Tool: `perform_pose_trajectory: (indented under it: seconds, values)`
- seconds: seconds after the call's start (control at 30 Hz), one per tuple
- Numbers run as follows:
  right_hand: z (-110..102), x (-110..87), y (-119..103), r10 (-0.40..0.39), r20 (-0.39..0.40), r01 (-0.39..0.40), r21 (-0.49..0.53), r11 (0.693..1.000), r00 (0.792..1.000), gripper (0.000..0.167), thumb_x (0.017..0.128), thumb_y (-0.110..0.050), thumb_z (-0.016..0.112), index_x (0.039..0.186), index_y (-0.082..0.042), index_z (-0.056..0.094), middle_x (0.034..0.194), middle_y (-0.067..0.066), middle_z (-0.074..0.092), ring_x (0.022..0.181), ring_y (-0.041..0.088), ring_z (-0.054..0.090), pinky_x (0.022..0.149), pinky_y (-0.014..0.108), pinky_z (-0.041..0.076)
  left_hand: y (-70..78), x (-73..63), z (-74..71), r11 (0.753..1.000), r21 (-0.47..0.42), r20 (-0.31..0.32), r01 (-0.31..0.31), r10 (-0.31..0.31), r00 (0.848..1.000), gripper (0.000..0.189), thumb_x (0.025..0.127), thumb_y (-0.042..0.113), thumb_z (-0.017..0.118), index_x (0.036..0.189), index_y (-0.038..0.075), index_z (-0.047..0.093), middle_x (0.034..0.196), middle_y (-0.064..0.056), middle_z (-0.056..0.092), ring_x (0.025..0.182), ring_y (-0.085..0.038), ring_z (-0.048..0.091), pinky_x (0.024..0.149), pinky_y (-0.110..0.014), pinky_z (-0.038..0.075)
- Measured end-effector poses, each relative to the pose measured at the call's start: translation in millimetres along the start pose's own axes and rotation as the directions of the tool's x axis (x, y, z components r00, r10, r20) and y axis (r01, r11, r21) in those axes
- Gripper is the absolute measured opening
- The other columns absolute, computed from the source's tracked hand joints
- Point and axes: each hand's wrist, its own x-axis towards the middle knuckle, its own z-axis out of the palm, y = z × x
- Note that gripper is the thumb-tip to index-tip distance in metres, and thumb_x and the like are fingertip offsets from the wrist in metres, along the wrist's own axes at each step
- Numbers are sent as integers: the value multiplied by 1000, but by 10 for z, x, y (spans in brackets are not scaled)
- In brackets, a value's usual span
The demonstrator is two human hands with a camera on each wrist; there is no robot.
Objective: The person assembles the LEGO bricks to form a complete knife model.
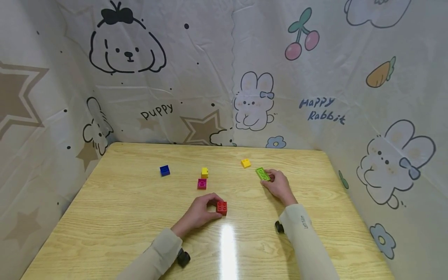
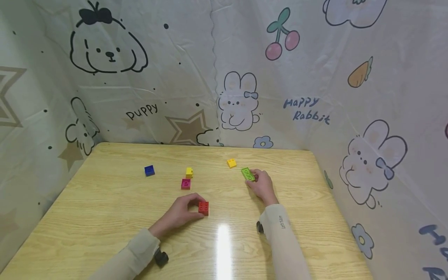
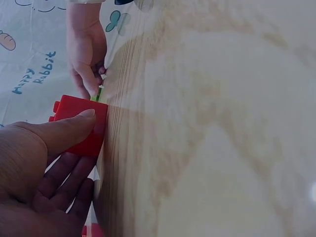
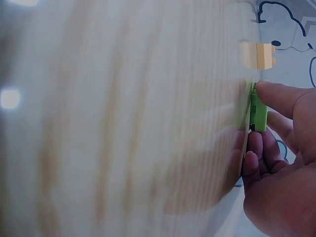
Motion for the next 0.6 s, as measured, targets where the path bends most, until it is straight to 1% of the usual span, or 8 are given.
perform_pose_trajectory:
  seconds: [0.27, 0.6]
  values:
    - [-9, 3, -28, 3, -11, -3, -22, 1000, 1000, 52, 99, -15, 70, 147, -2, 54, 129, 25, 56, 113, 35, 58, 97, 48, 51, -9, 10, 2, 999, -2, -7, -32, 32, 999, 35, 85, 11, 86, 116, 17, 70, 112, 3, 72, 107, -16, 67, 100, -44, 55]
    - [-11, -11, -38, 8, -17, -9, -37, 999, 1000, 51, 99, -16, 71, 146, -3, 56, 128, 24, 58, 113, 34, 59, 97, 48, 52, 27, -8, -10, 1000, 23, 1, 4, -4, 1000, 36, 86, 14, 86, 117, 19, 70, 113, 5, 72, 107, -15, 66, 101, -42, 55]
